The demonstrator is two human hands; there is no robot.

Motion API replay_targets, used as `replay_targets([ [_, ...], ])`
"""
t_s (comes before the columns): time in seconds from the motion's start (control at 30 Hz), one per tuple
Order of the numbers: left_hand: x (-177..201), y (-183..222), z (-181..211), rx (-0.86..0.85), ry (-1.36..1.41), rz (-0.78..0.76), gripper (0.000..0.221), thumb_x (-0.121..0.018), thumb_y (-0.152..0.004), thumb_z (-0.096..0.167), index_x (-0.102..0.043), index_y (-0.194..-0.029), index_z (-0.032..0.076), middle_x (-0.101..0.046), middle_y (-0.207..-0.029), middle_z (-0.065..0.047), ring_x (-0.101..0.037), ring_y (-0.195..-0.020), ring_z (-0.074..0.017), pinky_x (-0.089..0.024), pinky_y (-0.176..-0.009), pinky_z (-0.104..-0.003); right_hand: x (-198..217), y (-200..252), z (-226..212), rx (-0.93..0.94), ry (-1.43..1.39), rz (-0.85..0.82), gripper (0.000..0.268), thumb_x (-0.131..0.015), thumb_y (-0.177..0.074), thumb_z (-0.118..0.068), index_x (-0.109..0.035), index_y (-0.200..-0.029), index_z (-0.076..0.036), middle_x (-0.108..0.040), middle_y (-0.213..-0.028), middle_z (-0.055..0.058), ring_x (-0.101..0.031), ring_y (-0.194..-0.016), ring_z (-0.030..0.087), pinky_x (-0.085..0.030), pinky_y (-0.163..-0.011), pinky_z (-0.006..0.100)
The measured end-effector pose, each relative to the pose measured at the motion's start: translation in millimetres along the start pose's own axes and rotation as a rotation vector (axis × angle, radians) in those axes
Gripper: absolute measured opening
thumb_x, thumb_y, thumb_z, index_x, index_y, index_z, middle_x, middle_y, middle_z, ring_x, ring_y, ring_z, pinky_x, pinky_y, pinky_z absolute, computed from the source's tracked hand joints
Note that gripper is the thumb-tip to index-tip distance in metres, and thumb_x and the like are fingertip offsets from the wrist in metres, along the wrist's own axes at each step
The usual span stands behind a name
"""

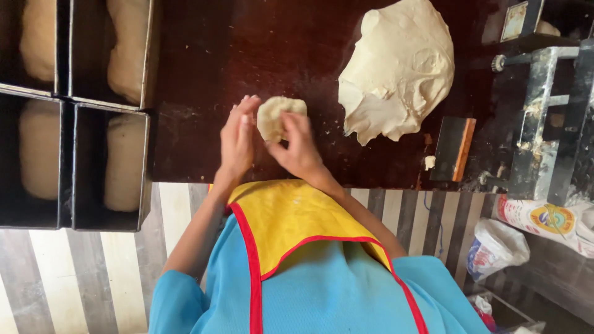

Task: Shaping, rolling, and cutting dough pieces to be placed into bread loaf pans.

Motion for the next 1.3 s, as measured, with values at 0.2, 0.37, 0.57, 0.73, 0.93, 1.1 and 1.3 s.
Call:
replay_targets([
  [0.2, 40.3, 14.1, -18.7, 0.139, 0.056, 0.086, 0.035, -0.045, -0.111, 0.017, -0.062, -0.135, -0.001, -0.069, -0.133, -0.018, -0.065, -0.127, -0.0276, -0.048, -0.110, -0.036, 42.8, -3.1, -30.5, -0.235, 0.140, -0.278, 0.044, -0.070, -0.095, -0.017, -0.061, -0.134, 0.000, -0.067, -0.129, 0.023, -0.066, -0.119, 0.038, -0.054, -0.102, 0.041],
  [0.37, 21.2, -22.9, 12.5, 0.036, -0.024, 0.015, 0.039, -0.054, -0.104, 0.015, -0.059, -0.140, 0.001, -0.062, -0.140, -0.020, -0.064, -0.127, -0.0308, -0.050, -0.110, -0.039, 6.4, -33.2, 29.9, -0.125, 0.154, -0.082, 0.035, -0.068, -0.101, -0.014, -0.062, -0.134, -0.003, -0.064, -0.144, 0.019, -0.062, -0.137, 0.035, -0.048, -0.119, 0.041],
  [0.57, -75.1, -64.6, -6.8, -0.440, -0.442, -0.356, 0.064, -0.059, -0.095, 0.052, -0.059, -0.140, 0.007, -0.055, -0.146, -0.023, -0.047, -0.140, -0.0405, -0.029, -0.120, -0.055, -73.2, -57.6, 44.1, 0.199, 0.548, -0.351, 0.087, -0.060, -0.098, -0.060, -0.034, -0.159, -0.003, -0.031, -0.164, 0.026, -0.022, -0.154, 0.039, -0.011, -0.123, 0.063],
  [0.73, -99.1, -71.1, -39.7, -0.409, -0.646, -0.544, 0.069, -0.046, -0.098, 0.063, -0.063, -0.140, 0.011, -0.053, -0.154, -0.015, -0.045, -0.145, -0.0386, -0.020, -0.124, -0.057, -121.5, -43.9, 146.5, 0.258, 1.125, -0.222, 0.097, -0.047, -0.098, -0.082, -0.030, -0.169, -0.019, -0.022, -0.171, 0.027, -0.009, -0.158, 0.047, 0.002, -0.124, 0.067],
  [0.93, -106.0, -82.1, -45.4, -0.387, -0.574, -0.547, 0.066, -0.049, -0.098, 0.060, -0.066, -0.139, 0.010, -0.052, -0.156, -0.014, -0.046, -0.142, -0.0397, -0.019, -0.124, -0.057, -121.1, -63.7, 172.1, 0.313, 1.207, -0.043, 0.094, -0.049, -0.096, -0.078, -0.025, -0.168, -0.022, -0.017, -0.172, 0.026, -0.006, -0.161, 0.046, 0.004, -0.122, 0.073],
  [1.1, -90.8, -93.6, -10.1, -0.390, -0.564, -0.602, 0.058, -0.057, -0.085, 0.049, -0.072, -0.130, 0.015, -0.055, -0.149, -0.014, -0.047, -0.139, -0.0429, -0.015, -0.115, -0.067, -64.9, -69.5, 69.4, 0.138, 1.051, -0.181, 0.101, -0.045, -0.089, -0.083, -0.022, -0.166, -0.021, -0.016, -0.171, 0.025, -0.008, -0.159, 0.045, -0.001, -0.119, 0.077],
  [1.3, -64.3, -67.4, -16.4, -0.332, -0.250, -0.517, 0.046, -0.059, -0.097, 0.034, -0.068, -0.132, 0.005, -0.056, -0.148, -0.021, -0.048, -0.142, -0.0423, -0.028, -0.123, -0.051, -65.1, -47.9, 86.5, 0.019, 0.827, -0.391, 0.094, -0.042, -0.099, -0.074, -0.014, -0.169, -0.018, -0.011, -0.173, 0.022, -0.012, -0.159, 0.045, -0.011, -0.123, 0.071],
])
Point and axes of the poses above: each hand's wrist, its own y-axis away from the middle knuckle, its own x-axis out of the back of the hand, z = x × y, the point moved 3 cm from there along -y, towards the middle knuckle
